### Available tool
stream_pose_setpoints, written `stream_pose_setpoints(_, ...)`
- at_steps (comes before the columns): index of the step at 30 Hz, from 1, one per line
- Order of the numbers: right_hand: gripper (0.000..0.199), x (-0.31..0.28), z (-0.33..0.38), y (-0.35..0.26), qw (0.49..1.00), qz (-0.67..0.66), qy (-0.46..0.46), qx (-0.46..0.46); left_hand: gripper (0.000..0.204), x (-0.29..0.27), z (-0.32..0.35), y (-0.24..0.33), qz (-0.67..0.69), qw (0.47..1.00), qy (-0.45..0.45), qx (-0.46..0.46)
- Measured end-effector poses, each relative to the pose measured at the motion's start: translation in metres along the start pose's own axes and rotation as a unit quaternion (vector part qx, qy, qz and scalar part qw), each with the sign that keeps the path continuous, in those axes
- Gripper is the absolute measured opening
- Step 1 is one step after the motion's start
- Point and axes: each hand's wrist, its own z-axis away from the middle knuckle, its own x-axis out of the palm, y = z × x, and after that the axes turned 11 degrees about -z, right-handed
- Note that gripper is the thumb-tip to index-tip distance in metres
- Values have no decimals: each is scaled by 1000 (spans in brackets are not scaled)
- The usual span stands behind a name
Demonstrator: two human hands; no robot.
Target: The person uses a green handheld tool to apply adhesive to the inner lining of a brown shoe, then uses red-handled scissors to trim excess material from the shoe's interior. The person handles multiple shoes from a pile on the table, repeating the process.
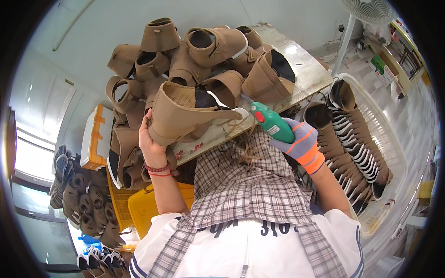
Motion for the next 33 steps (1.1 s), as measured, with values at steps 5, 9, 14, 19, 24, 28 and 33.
stream_pose_setpoints(5, 48, -4, -6, -21, 995, 53, -59, -63, 31, -6, -6, 10, -33, 999, 35, 2)
stream_pose_setpoints(9, 49, -1, 0, -18, 992, 81, -60, -82, 29, 4, -6, 7, -56, 995, 77, 20)
stream_pose_setpoints(14, 50, 3, 2, -19, 993, 42, -91, -59, 29, -1, -8, 4, -51, 995, 83, 23)
stream_pose_setpoints(19, 51, 3, 1, -22, 992, 38, -82, -90, 30, 2, -9, 2, -23, 998, 39, -31)
stream_pose_setpoints(24, 53, 5, -1, -24, 990, 33, -89, -107, 30, 1, -11, -1, 6, 998, 45, -49)
stream_pose_setpoints(28, 55, 3, -3, -31, 988, 41, -86, -121, 31, -3, -14, -3, -16, 997, 41, -68)
stream_pose_setpoints(33, 55, 5, -11, -43, 988, -31, -121, -92, 29, 3, -12, -12, -45, 995, 38, -76)
